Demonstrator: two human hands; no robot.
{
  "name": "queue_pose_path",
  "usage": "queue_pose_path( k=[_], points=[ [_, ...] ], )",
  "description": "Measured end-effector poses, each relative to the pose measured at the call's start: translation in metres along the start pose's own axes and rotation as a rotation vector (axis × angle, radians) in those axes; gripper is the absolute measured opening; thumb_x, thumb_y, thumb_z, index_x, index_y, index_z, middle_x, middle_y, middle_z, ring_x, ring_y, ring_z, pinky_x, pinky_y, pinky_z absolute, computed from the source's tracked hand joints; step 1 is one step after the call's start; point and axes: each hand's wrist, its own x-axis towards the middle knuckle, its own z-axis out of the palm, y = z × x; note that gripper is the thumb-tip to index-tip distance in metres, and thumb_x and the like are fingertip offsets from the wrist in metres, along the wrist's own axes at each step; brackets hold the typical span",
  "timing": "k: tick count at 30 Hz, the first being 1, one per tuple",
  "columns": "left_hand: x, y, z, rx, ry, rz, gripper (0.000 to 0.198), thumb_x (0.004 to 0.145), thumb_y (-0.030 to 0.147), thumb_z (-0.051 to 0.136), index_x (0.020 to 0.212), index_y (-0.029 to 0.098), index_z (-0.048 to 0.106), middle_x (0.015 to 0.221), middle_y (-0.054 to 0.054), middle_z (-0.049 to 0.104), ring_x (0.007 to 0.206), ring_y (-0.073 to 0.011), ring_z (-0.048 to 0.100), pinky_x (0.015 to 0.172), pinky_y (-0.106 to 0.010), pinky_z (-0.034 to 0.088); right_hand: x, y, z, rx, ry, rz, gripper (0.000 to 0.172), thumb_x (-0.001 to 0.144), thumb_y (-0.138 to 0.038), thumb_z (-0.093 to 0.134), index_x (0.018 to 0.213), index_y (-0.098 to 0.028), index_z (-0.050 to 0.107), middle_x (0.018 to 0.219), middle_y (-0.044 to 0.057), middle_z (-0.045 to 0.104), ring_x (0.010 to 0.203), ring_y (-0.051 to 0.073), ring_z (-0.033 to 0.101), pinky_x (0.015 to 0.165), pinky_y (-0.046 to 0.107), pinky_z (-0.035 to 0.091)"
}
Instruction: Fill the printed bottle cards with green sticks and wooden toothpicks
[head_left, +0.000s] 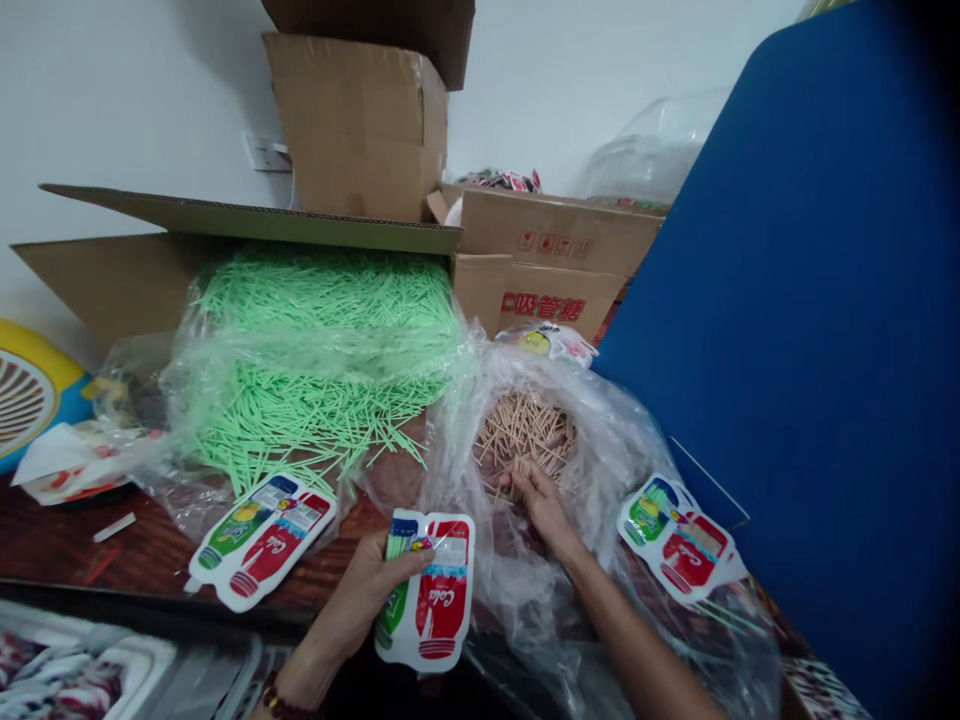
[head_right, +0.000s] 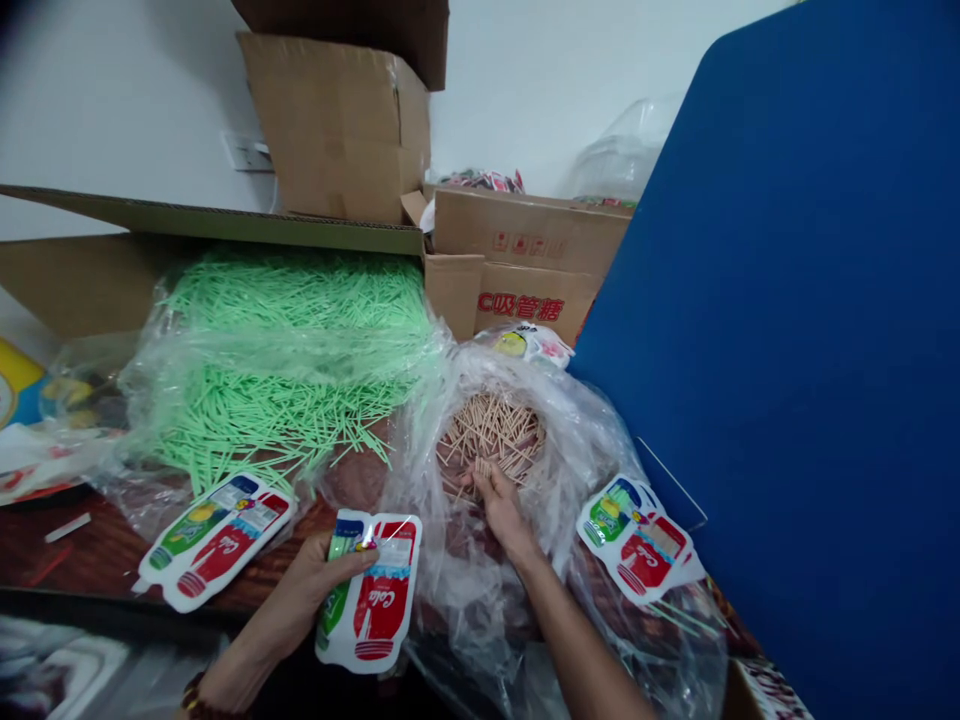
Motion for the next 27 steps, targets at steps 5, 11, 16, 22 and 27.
queue_pose_path(
  k=[5, 11, 16, 22, 27],
  points=[
    [0.005, 0.004, 0.014, 0.029, -0.078, -0.002, 0.020, 0.071, 0.029, 0.076, 0.076, 0.011, 0.070, 0.071, -0.008, 0.075, 0.058, -0.0171, 0.066, 0.056, -0.024, 0.050, -0.001, -0.017, 0.000, 0.245, 0.088, 0.046, 0.029, 0.073, -0.044, 0.069, 0.091, -0.023, 0.063, 0.074, 0.000, 0.071, 0.073, 0.020, 0.067, 0.072, 0.034, 0.052],
    [0.010, 0.009, 0.029, 0.046, -0.121, 0.013, 0.019, 0.072, 0.029, 0.075, 0.078, 0.011, 0.072, 0.070, -0.007, 0.075, 0.057, -0.0175, 0.066, 0.055, -0.024, 0.049, 0.001, -0.038, 0.008, 0.727, 0.129, 0.194, 0.019, 0.071, -0.023, 0.073, 0.087, -0.020, 0.064, 0.087, 0.003, 0.074, 0.085, 0.019, 0.070, 0.088, 0.040, 0.052],
    [0.009, 0.008, 0.031, 0.048, -0.127, 0.005, 0.018, 0.071, 0.028, 0.075, 0.078, 0.011, 0.073, 0.072, -0.007, 0.076, 0.059, -0.0178, 0.067, 0.057, -0.024, 0.050, -0.001, -0.045, 0.014, 0.879, 0.135, 0.261, 0.007, 0.077, -0.017, 0.065, 0.083, -0.021, 0.065, 0.083, -0.001, 0.074, 0.084, 0.016, 0.070, 0.095, 0.042, 0.050],
    [0.004, 0.009, 0.035, 0.049, -0.161, 0.015, 0.016, 0.071, 0.026, 0.076, 0.078, 0.011, 0.074, 0.070, -0.006, 0.075, 0.057, -0.0162, 0.065, 0.055, -0.023, 0.050, -0.020, -0.062, 0.035, 0.959, 0.116, 0.271, 0.007, 0.078, -0.016, 0.064, 0.082, -0.021, 0.066, 0.079, -0.003, 0.074, 0.081, 0.016, 0.070, 0.096, 0.046, 0.048],
    [0.000, 0.016, 0.040, 0.052, -0.185, 0.019, 0.015, 0.070, 0.025, 0.077, 0.073, 0.010, 0.073, 0.068, -0.005, 0.074, 0.057, -0.0146, 0.064, 0.055, -0.021, 0.048, -0.039, -0.067, 0.060, 0.863, 0.104, 0.191, 0.012, 0.077, -0.023, 0.068, 0.088, -0.021, 0.065, 0.080, -0.001, 0.073, 0.081, 0.017, 0.069, 0.095, 0.039, 0.048]
  ],
)
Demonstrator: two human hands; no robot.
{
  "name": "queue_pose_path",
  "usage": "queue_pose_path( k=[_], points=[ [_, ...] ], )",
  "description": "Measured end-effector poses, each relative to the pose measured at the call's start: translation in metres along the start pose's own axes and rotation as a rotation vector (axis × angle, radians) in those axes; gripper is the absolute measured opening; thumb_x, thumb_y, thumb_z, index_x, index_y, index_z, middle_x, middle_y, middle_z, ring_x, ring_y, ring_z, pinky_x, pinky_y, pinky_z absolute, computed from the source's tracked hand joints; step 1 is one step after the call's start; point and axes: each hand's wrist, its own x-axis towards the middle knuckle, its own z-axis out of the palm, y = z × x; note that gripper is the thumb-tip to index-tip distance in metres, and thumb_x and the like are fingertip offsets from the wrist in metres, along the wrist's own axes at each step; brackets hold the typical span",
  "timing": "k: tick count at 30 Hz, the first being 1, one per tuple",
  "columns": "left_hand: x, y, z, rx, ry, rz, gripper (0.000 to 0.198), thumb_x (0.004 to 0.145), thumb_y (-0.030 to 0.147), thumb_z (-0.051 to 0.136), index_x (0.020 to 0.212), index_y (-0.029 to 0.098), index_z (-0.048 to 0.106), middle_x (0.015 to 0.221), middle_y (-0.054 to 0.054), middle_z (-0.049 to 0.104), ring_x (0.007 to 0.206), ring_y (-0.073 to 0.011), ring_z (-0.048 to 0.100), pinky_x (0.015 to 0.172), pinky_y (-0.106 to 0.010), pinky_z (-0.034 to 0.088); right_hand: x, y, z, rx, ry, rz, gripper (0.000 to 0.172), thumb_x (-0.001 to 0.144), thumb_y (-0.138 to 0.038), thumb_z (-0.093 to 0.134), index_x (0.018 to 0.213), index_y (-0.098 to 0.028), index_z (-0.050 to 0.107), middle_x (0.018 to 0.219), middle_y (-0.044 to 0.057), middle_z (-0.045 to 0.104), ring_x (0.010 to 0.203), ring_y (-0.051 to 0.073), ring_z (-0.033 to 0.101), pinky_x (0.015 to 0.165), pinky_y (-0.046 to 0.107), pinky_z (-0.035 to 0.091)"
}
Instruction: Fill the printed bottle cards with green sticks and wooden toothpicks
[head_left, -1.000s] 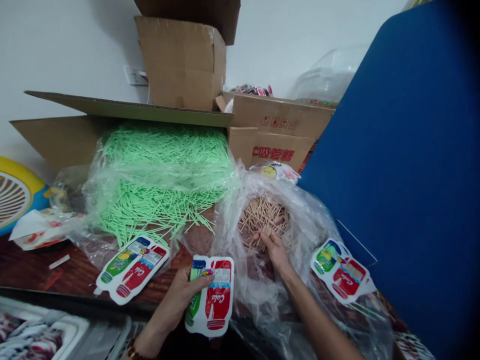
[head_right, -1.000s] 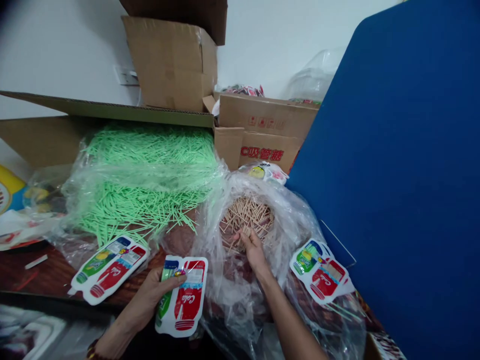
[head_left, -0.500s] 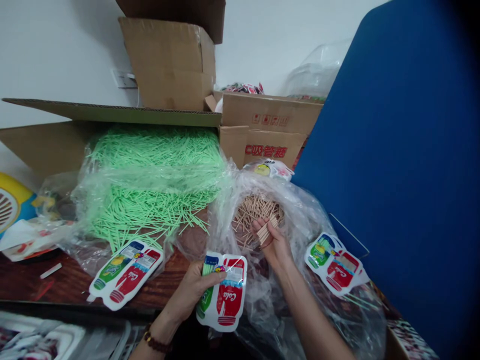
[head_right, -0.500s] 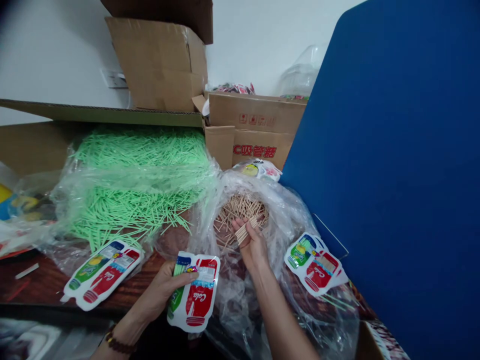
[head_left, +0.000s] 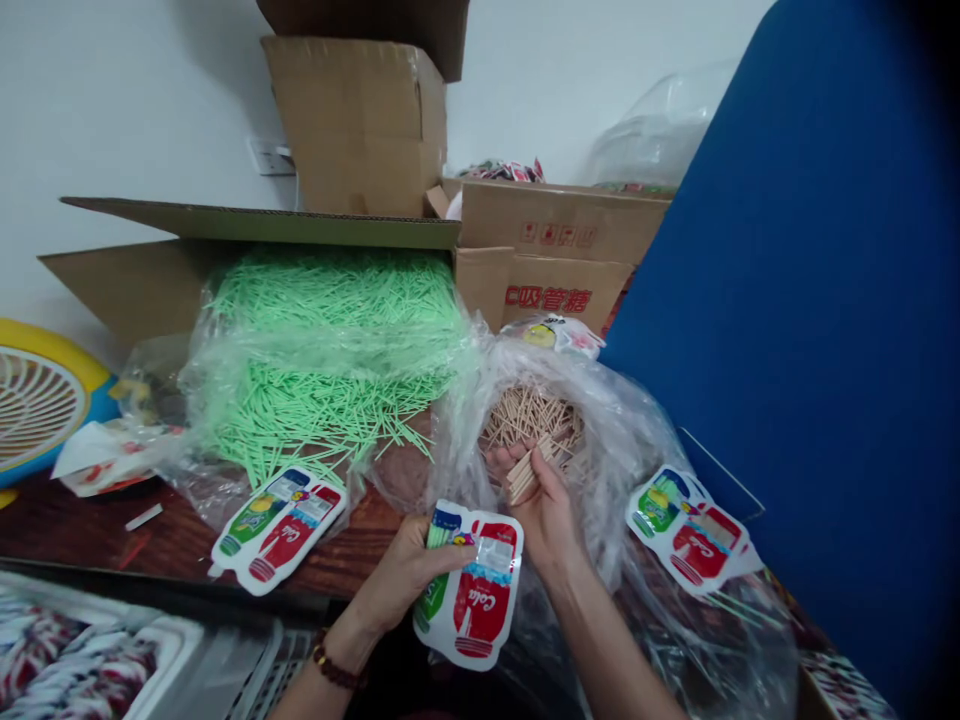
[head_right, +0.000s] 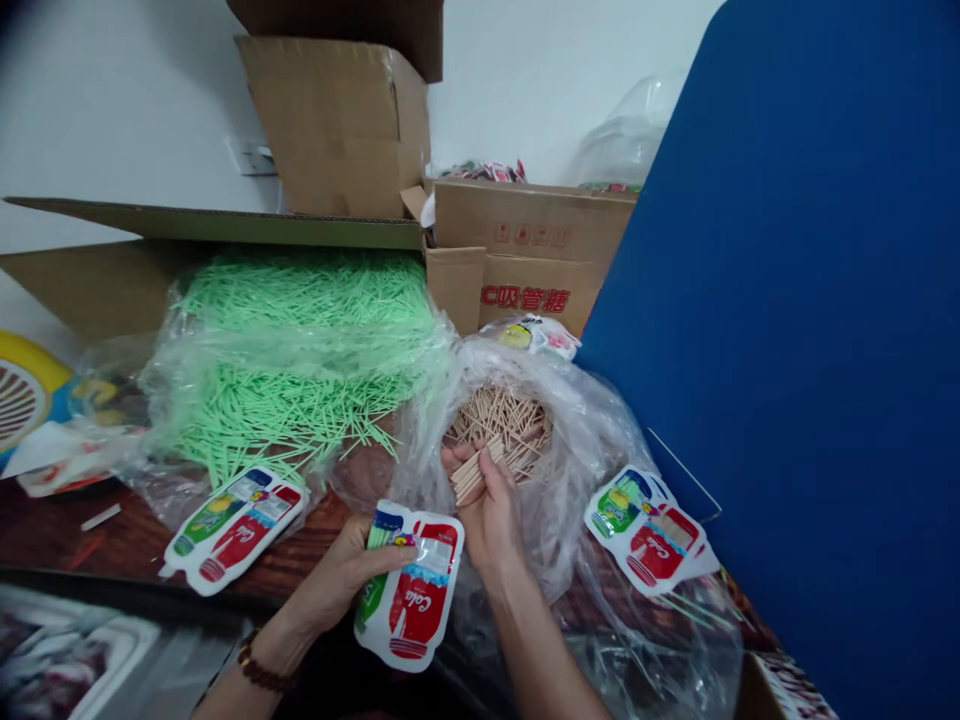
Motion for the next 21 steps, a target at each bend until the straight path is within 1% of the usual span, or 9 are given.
queue_pose_path(
  k=[4, 10, 13, 17, 21],
  points=[
    [0.001, -0.003, -0.003, -0.035, 0.021, 0.022, 0.016, 0.069, 0.024, 0.077, 0.074, 0.010, 0.072, 0.069, -0.006, 0.074, 0.056, -0.0144, 0.063, 0.055, -0.021, 0.047, -0.012, 0.010, 0.010, -0.149, -0.005, -0.049, 0.017, 0.077, -0.031, 0.068, 0.091, -0.023, 0.062, 0.079, -0.002, 0.072, 0.083, 0.019, 0.070, 0.090, 0.036, 0.049],
    [0.003, -0.007, -0.006, -0.059, 0.022, 0.016, 0.020, 0.069, 0.025, 0.078, 0.080, 0.010, 0.072, 0.075, -0.007, 0.075, 0.059, -0.0163, 0.065, 0.060, -0.024, 0.049, -0.021, 0.013, 0.016, -0.282, -0.032, -0.051, 0.019, 0.081, -0.036, 0.064, 0.095, -0.023, 0.060, 0.086, 0.000, 0.072, 0.087, 0.020, 0.069, 0.084, 0.033, 0.051],
    [0.004, -0.007, -0.005, -0.057, 0.029, 0.012, 0.020, 0.068, 0.027, 0.078, 0.079, 0.011, 0.072, 0.074, -0.007, 0.074, 0.060, -0.0165, 0.064, 0.059, -0.024, 0.049, -0.023, 0.012, 0.015, -0.305, -0.026, -0.015, 0.024, 0.079, -0.035, 0.066, 0.099, -0.025, 0.059, 0.088, -0.001, 0.072, 0.084, 0.020, 0.070, 0.078, 0.032, 0.053],
    [0.005, -0.007, -0.006, -0.036, 0.049, 0.052, 0.018, 0.067, 0.026, 0.078, 0.073, 0.011, 0.070, 0.068, -0.003, 0.072, 0.055, -0.0136, 0.061, 0.056, -0.022, 0.046, -0.026, 0.012, 0.016, -0.312, 0.009, 0.004, 0.031, 0.076, -0.034, 0.069, 0.103, -0.024, 0.058, 0.090, 0.000, 0.072, 0.082, 0.020, 0.070, 0.072, 0.031, 0.055],
    [0.004, -0.006, -0.008, -0.018, 0.057, 0.073, 0.017, 0.068, 0.026, 0.077, 0.070, 0.012, 0.068, 0.065, -0.001, 0.069, 0.054, -0.0119, 0.058, 0.055, -0.020, 0.044, -0.029, 0.011, 0.020, -0.310, 0.025, 0.023, 0.031, 0.075, -0.035, 0.070, 0.101, -0.024, 0.057, 0.087, 0.000, 0.073, 0.080, 0.022, 0.071, 0.070, 0.033, 0.055]
  ],
)
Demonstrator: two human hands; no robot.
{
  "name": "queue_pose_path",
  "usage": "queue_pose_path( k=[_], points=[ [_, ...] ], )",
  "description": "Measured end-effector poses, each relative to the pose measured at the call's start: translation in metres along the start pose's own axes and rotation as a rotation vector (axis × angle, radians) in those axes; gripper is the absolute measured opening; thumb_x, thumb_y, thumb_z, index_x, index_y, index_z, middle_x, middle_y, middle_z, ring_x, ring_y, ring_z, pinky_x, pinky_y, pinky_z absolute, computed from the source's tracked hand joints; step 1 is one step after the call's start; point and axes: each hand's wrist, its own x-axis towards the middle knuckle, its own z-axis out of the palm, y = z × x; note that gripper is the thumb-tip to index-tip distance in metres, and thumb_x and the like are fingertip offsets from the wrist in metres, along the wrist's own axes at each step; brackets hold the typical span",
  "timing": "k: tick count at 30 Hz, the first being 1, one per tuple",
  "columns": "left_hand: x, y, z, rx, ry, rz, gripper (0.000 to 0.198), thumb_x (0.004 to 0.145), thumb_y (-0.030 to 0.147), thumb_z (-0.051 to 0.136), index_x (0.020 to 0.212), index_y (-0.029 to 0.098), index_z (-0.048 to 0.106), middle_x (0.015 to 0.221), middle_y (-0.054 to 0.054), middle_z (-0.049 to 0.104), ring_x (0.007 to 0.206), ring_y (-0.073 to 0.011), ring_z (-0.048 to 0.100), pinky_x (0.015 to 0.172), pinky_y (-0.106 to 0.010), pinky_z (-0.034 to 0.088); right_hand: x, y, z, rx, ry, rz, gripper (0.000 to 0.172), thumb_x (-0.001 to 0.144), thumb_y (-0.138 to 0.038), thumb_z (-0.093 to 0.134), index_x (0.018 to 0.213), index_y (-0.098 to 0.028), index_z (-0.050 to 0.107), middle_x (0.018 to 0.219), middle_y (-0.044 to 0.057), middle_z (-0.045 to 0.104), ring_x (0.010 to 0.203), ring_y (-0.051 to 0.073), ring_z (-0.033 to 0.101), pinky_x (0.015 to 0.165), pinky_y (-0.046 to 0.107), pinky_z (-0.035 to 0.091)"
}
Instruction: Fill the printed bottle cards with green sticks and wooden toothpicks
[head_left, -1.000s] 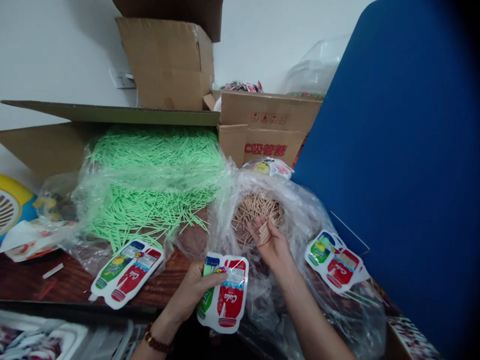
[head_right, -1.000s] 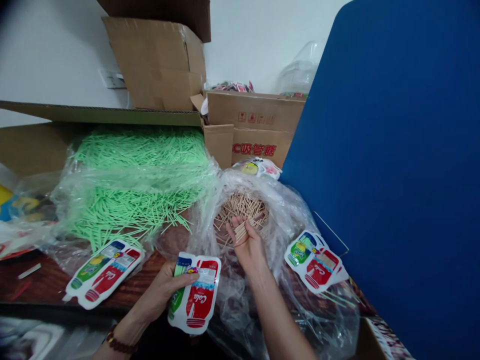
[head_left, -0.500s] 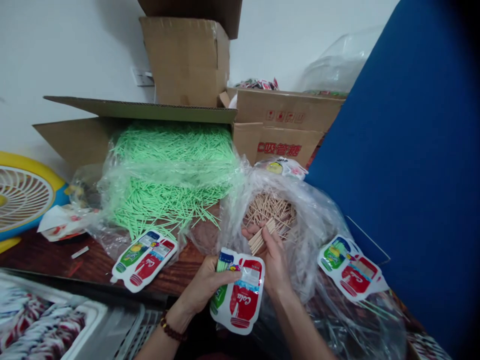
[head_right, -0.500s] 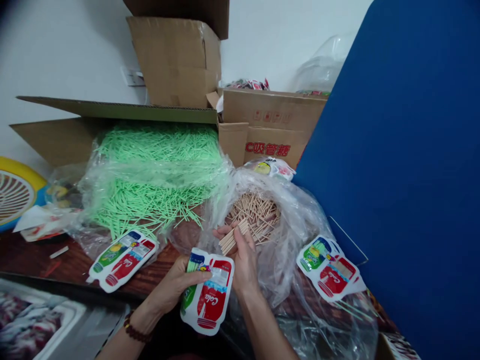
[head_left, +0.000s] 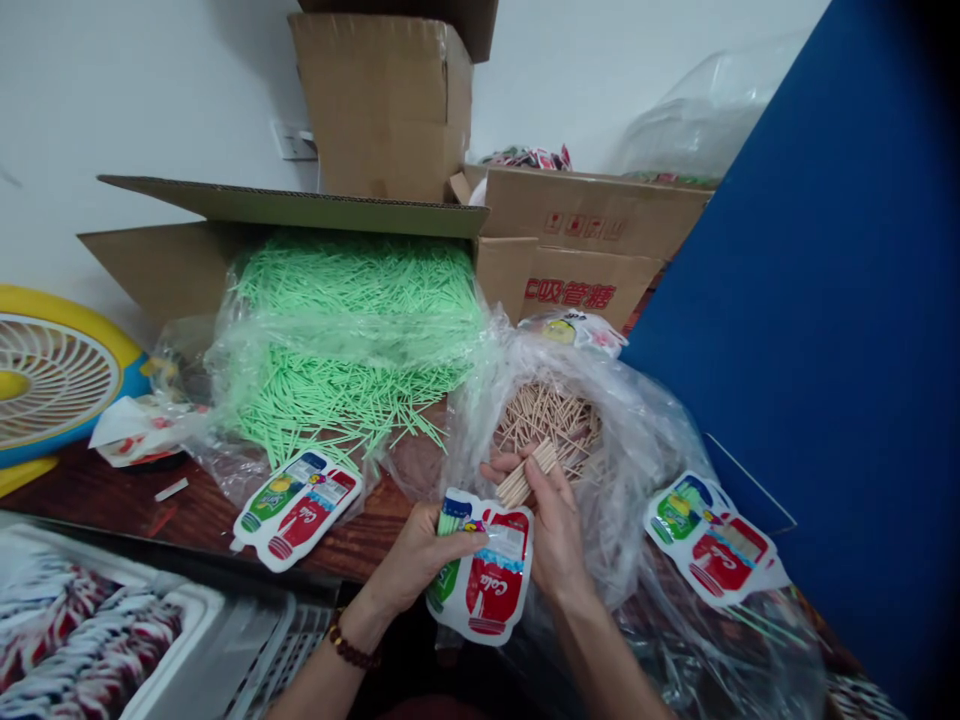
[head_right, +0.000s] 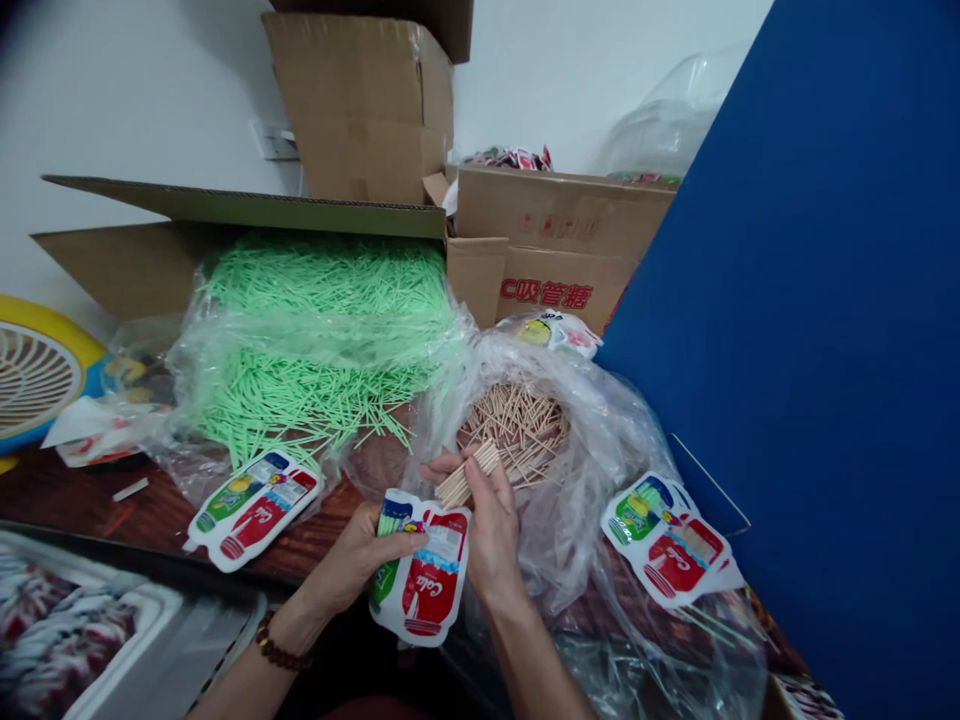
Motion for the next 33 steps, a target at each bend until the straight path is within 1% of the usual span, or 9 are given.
queue_pose_path(
  k=[4, 9, 12, 21, 23, 26, 29, 31, 33],
  points=[
    [-0.003, 0.002, 0.000, 0.057, -0.025, 0.024, 0.017, 0.070, 0.029, 0.076, 0.070, 0.012, 0.069, 0.065, -0.001, 0.068, 0.055, -0.0131, 0.057, 0.056, -0.021, 0.043, -0.002, -0.003, 0.002, -0.017, 0.005, -0.052, 0.030, 0.075, -0.035, 0.069, 0.100, -0.023, 0.056, 0.084, 0.000, 0.072, 0.080, 0.023, 0.071, 0.074, 0.035, 0.056],
    [-0.005, 0.004, 0.000, 0.135, -0.080, 0.049, 0.017, 0.072, 0.029, 0.073, 0.068, 0.013, 0.069, 0.063, 0.000, 0.066, 0.056, -0.0130, 0.055, 0.058, -0.022, 0.042, -0.007, -0.004, 0.003, -0.021, -0.033, -0.021, 0.029, 0.076, -0.036, 0.069, 0.099, -0.024, 0.057, 0.089, 0.001, 0.072, 0.080, 0.022, 0.070, 0.069, 0.033, 0.056],
    [-0.004, 0.003, 0.000, 0.116, -0.103, 0.050, 0.016, 0.073, 0.028, 0.073, 0.070, 0.013, 0.069, 0.064, 0.000, 0.066, 0.057, -0.0131, 0.055, 0.060, -0.022, 0.042, -0.009, -0.003, 0.002, -0.041, -0.042, -0.007, 0.025, 0.078, -0.035, 0.067, 0.097, -0.025, 0.057, 0.090, 0.000, 0.072, 0.080, 0.021, 0.070, 0.069, 0.031, 0.055],
    [-0.003, 0.003, -0.003, 0.050, -0.099, 0.065, 0.011, 0.073, 0.024, 0.073, 0.074, 0.013, 0.071, 0.068, 0.000, 0.068, 0.060, -0.0127, 0.057, 0.061, -0.021, 0.043, -0.011, 0.005, -0.009, -0.058, -0.017, -0.026, 0.025, 0.080, -0.033, 0.066, 0.100, -0.024, 0.056, 0.088, 0.001, 0.072, 0.079, 0.020, 0.070, 0.069, 0.031, 0.055],
    [-0.002, 0.004, -0.003, 0.052, -0.092, 0.049, 0.012, 0.072, 0.025, 0.074, 0.075, 0.013, 0.071, 0.068, -0.001, 0.069, 0.060, -0.0133, 0.058, 0.061, -0.022, 0.044, -0.012, 0.006, -0.013, -0.084, -0.063, -0.025, 0.021, 0.081, -0.032, 0.064, 0.098, -0.024, 0.056, 0.092, 0.001, 0.073, 0.082, 0.020, 0.069, 0.074, 0.031, 0.055],
    [0.001, 0.007, -0.003, 0.046, -0.082, 0.035, 0.016, 0.071, 0.026, 0.076, 0.079, 0.013, 0.072, 0.072, -0.001, 0.072, 0.062, -0.0152, 0.061, 0.063, -0.024, 0.046, -0.011, 0.004, -0.020, -0.154, -0.188, 0.024, 0.016, 0.084, -0.031, 0.061, 0.097, -0.023, 0.057, 0.102, 0.003, 0.071, 0.088, 0.020, 0.068, 0.081, 0.034, 0.054],
    [0.004, 0.010, -0.004, 0.048, -0.071, 0.051, 0.019, 0.070, 0.026, 0.077, 0.082, 0.013, 0.072, 0.075, -0.002, 0.073, 0.064, -0.0157, 0.063, 0.065, -0.024, 0.048, -0.006, -0.002, -0.022, -0.237, -0.310, 0.051, 0.018, 0.084, -0.031, 0.062, 0.099, -0.022, 0.059, 0.115, 0.006, 0.067, 0.098, 0.022, 0.066, 0.087, 0.038, 0.051],
    [0.006, 0.012, -0.006, 0.062, -0.071, 0.053, 0.019, 0.069, 0.026, 0.077, 0.081, 0.012, 0.071, 0.075, -0.002, 0.073, 0.064, -0.0149, 0.063, 0.064, -0.023, 0.047, 0.000, -0.008, -0.021, -0.243, -0.353, -0.001, 0.025, 0.084, -0.032, 0.062, 0.108, -0.025, 0.057, 0.121, 0.006, 0.064, 0.105, 0.023, 0.063, 0.090, 0.040, 0.050],
    [0.007, 0.013, -0.007, 0.067, -0.077, 0.048, 0.019, 0.070, 0.026, 0.077, 0.079, 0.011, 0.071, 0.074, -0.002, 0.072, 0.063, -0.0139, 0.062, 0.062, -0.022, 0.047, 0.006, -0.014, -0.020, -0.282, -0.377, -0.092, 0.030, 0.087, -0.035, 0.058, 0.116, -0.028, 0.054, 0.123, 0.005, 0.062, 0.110, 0.023, 0.060, 0.093, 0.042, 0.048]
  ],
)
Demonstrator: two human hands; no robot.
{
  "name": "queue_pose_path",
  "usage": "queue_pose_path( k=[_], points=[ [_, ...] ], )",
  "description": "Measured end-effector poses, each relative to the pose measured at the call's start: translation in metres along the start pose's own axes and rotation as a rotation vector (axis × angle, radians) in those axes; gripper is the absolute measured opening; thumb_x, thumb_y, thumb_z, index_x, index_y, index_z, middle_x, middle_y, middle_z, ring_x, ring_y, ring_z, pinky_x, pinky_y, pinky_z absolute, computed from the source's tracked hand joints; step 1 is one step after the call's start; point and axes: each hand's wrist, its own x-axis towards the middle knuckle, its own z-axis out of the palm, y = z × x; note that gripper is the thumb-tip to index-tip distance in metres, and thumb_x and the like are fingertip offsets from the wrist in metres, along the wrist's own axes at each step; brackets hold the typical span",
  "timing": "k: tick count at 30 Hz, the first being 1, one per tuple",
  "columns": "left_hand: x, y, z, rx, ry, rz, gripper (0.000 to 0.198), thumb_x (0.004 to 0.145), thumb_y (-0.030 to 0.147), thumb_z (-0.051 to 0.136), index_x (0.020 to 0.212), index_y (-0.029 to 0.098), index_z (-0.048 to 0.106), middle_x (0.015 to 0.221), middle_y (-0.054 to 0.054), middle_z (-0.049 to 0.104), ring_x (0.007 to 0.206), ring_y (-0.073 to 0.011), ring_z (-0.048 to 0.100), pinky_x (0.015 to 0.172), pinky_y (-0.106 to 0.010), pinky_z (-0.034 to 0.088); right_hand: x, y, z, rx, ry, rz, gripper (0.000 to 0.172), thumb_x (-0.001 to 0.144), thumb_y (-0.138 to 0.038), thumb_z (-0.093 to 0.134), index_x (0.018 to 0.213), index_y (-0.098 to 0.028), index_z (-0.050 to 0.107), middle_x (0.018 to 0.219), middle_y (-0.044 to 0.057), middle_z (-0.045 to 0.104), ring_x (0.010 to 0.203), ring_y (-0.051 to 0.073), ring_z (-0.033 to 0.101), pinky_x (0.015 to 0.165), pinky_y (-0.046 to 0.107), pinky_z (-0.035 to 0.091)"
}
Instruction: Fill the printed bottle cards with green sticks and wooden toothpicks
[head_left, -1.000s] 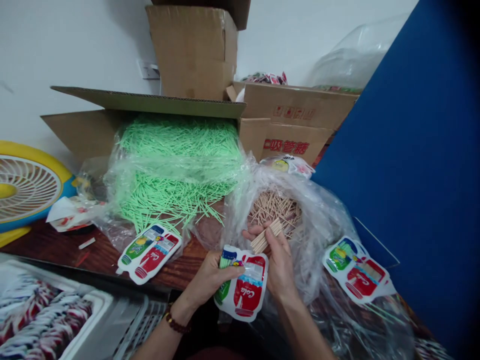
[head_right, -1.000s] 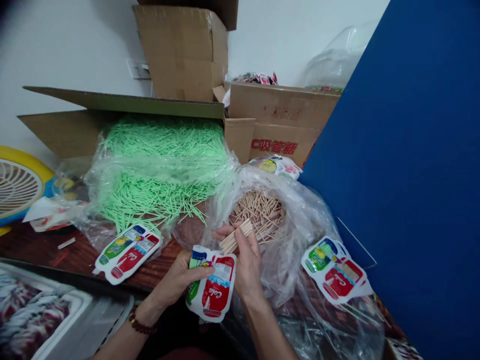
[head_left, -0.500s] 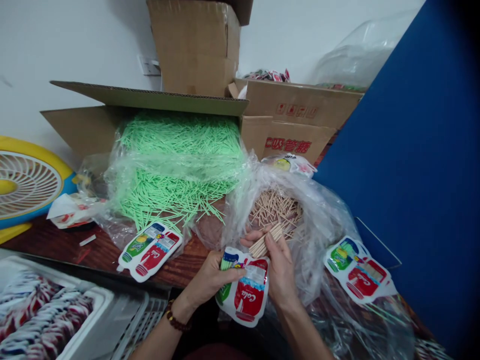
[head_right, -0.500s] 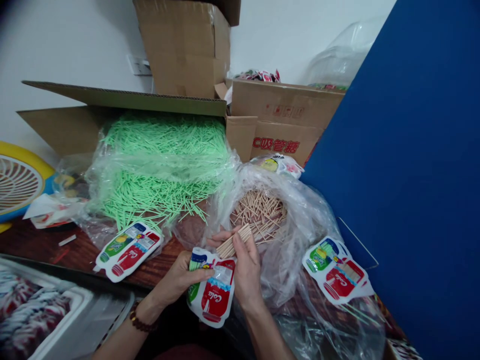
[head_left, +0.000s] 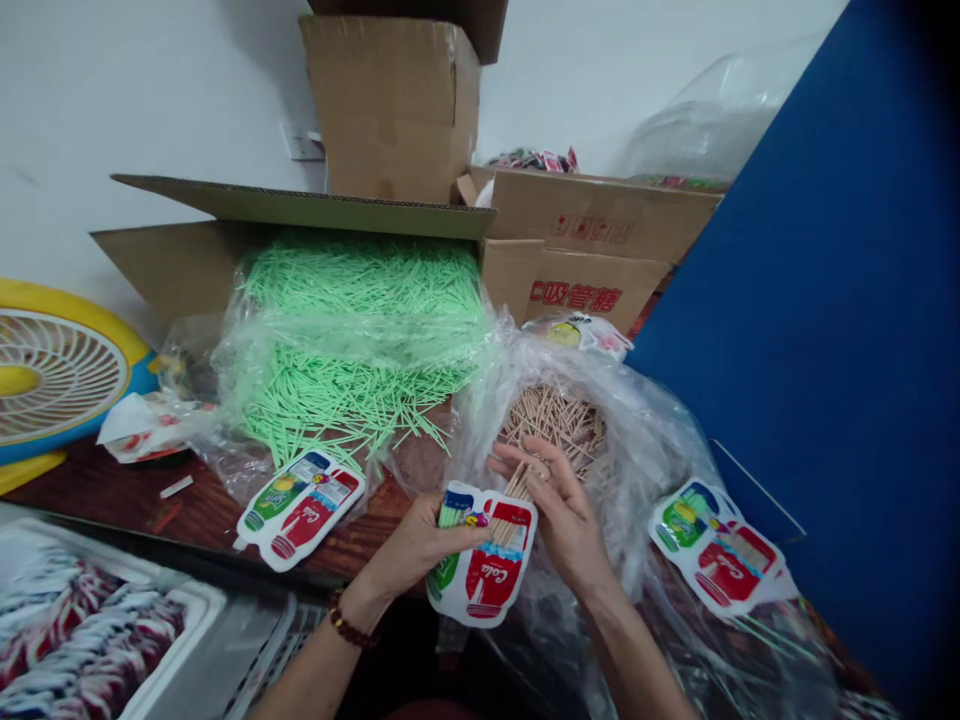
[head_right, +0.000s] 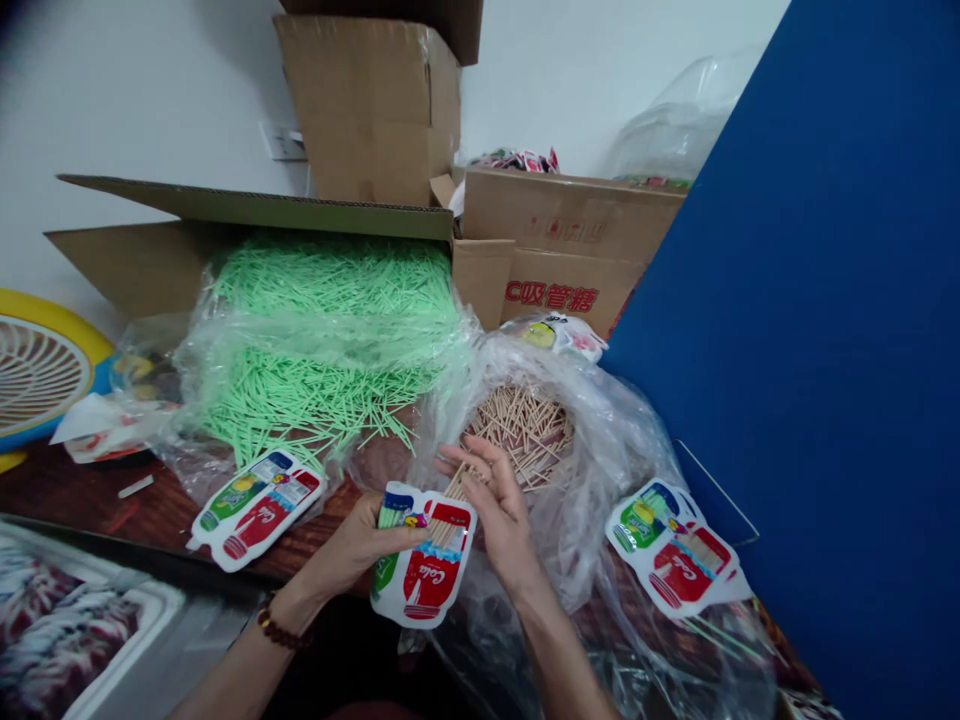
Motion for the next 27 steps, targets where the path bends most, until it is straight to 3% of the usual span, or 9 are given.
queue_pose_path(
  k=[5, 7, 12, 16, 23, 27],
  points=[
    [0.005, 0.000, -0.003, -0.040, 0.034, 0.037, 0.017, 0.071, 0.025, 0.077, 0.081, 0.012, 0.070, 0.073, -0.002, 0.072, 0.062, -0.0128, 0.062, 0.061, -0.022, 0.048, 0.000, -0.005, -0.006, -0.528, -0.180, -0.043, 0.031, 0.094, -0.036, 0.046, 0.120, -0.028, 0.060, 0.126, 0.005, 0.061, 0.117, 0.022, 0.055, 0.102, 0.039, 0.038],
    [0.006, 0.000, -0.004, -0.043, 0.029, 0.056, 0.016, 0.071, 0.024, 0.077, 0.080, 0.012, 0.070, 0.073, -0.002, 0.072, 0.061, -0.0124, 0.062, 0.061, -0.021, 0.047, -0.002, -0.006, -0.009, -0.589, -0.239, -0.023, 0.032, 0.094, -0.036, 0.046, 0.122, -0.028, 0.060, 0.127, 0.005, 0.060, 0.117, 0.021, 0.054, 0.102, 0.037, 0.038],
    [0.007, 0.003, -0.003, -0.045, 0.020, 0.055, 0.015, 0.072, 0.023, 0.076, 0.081, 0.012, 0.072, 0.073, -0.002, 0.074, 0.062, -0.0124, 0.063, 0.062, -0.021, 0.048, 0.000, 0.000, -0.013, -0.256, -0.115, 0.047, 0.025, 0.086, -0.035, 0.060, 0.109, -0.027, 0.063, 0.110, 0.001, 0.068, 0.102, 0.018, 0.062, 0.088, 0.030, 0.047],
    [0.008, 0.005, -0.004, -0.067, 0.038, 0.083, 0.012, 0.071, 0.022, 0.077, 0.074, 0.012, 0.071, 0.068, 0.000, 0.072, 0.057, -0.0103, 0.061, 0.057, -0.019, 0.047, -0.004, 0.016, -0.010, -0.051, -0.111, 0.240, 0.031, 0.071, -0.030, 0.076, 0.100, -0.023, 0.066, 0.092, -0.001, 0.072, 0.080, 0.015, 0.066, 0.076, 0.028, 0.051],
    [0.006, 0.005, -0.008, -0.140, 0.139, 0.052, 0.024, 0.063, 0.017, 0.082, 0.083, 0.014, 0.069, 0.074, 0.000, 0.073, 0.062, -0.0117, 0.064, 0.060, -0.021, 0.050, -0.006, 0.024, 0.002, 0.009, -0.035, 0.243, 0.031, 0.069, -0.029, 0.077, 0.097, -0.018, 0.068, 0.086, 0.002, 0.073, 0.073, 0.016, 0.067, 0.071, 0.029, 0.053],
    [0.005, 0.006, -0.008, -0.119, 0.134, 0.056, 0.017, 0.066, 0.021, 0.080, 0.075, 0.010, 0.071, 0.070, -0.003, 0.073, 0.059, -0.0126, 0.064, 0.058, -0.020, 0.050, -0.003, 0.025, 0.003, 0.016, -0.033, 0.236, 0.033, 0.066, -0.030, 0.079, 0.096, -0.019, 0.068, 0.085, 0.001, 0.074, 0.072, 0.015, 0.067, 0.070, 0.028, 0.052]
  ],
)
